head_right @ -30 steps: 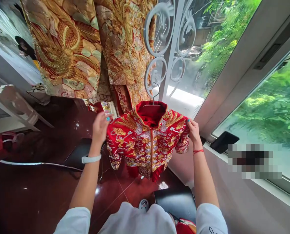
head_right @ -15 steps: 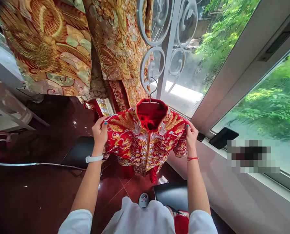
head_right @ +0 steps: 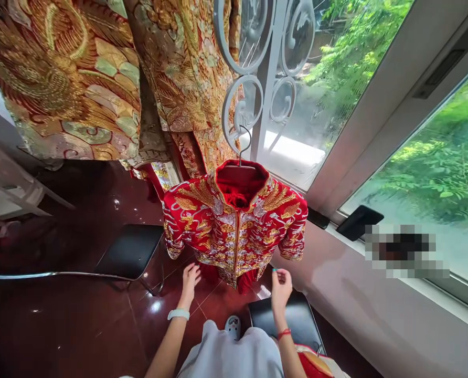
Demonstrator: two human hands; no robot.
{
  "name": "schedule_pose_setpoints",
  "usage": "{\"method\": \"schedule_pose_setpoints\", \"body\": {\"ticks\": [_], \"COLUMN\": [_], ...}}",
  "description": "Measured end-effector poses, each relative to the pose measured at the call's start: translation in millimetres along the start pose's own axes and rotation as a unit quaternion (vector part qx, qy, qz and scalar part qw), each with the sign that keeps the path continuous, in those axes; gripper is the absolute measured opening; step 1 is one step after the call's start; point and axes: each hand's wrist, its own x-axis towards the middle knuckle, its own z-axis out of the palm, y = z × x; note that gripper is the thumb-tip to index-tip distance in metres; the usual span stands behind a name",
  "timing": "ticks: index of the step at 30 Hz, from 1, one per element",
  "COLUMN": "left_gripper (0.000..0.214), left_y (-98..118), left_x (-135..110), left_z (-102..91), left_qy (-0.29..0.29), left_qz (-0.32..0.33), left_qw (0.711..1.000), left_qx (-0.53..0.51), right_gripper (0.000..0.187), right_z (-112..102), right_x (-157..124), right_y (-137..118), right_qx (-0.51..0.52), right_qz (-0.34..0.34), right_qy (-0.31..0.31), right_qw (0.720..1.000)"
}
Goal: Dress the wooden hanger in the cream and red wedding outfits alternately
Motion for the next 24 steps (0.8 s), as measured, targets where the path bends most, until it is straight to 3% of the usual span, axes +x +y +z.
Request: {"method": "schedule_pose_setpoints", "body": {"ticks": [3,5,7,9,11,13,15,16,18,21,24], "left_gripper": [0.018,0.015,0.010,0.007,0.017,0.023,0.022,0.019,0.017,0.013,0.007], "left_y": [-26.0,-32.0,-37.2,-45.0,-55.2,-65.7,-74.9,-78.9,-86.1,-96.4,-106.4], "left_x": [20.1,37.7,50.8,56.3,55.2,50.2,44.2,41.5,37.3,33.5,31.4], "left_z": [12.3,20.0,25.6,28.3,28.4,27.4,26.7,26.6,26.7,25.1,19.6], "left_qy": [-0.086,-0.118,-0.125,-0.115,-0.106,-0.104,-0.106,-0.107,-0.104,-0.083,-0.062], "left_qz": [-0.115,-0.159,-0.186,-0.206,-0.229,-0.257,-0.280,-0.289,-0.302,-0.323,-0.336], "left_qw": [0.989,0.979,0.972,0.967,0.959,0.950,0.940,0.936,0.929,0.923,0.920], "left_qx": [-0.019,-0.044,-0.071,-0.099,-0.126,-0.146,-0.162,-0.171,-0.186,-0.193,-0.190], "right_gripper": [0.027,0.043,0.057,0.063,0.066,0.068,0.065,0.061,0.050,0.037,0.032], "right_z": [22.9,35.8,45.4,51.3,52.7,49.6,43.8,40.9,37.3,38.9,45.5], "right_x": [14.1,45.4,77.2,95.8,97.0,86.2,73.0,68.1,63.6,67.1,72.3], "right_y": [-23.1,-56.0,-82.8,-86.8,-61.6,-14.3,39.4,63.7,101.6,133.2,152.0], "right_qx": [0.007,0.043,0.078,0.088,0.083,0.088,0.112,0.124,0.143,0.179,0.209], "right_qz": [-0.108,-0.171,-0.198,-0.197,-0.179,-0.107,0.074,0.183,0.310,0.354,0.361], "right_qy": [-0.013,-0.028,-0.017,-0.049,-0.073,-0.016,0.087,0.102,0.079,0.012,-0.003], "right_qw": [0.994,0.984,0.977,0.975,0.978,0.990,0.987,0.970,0.937,0.918,0.909]}}
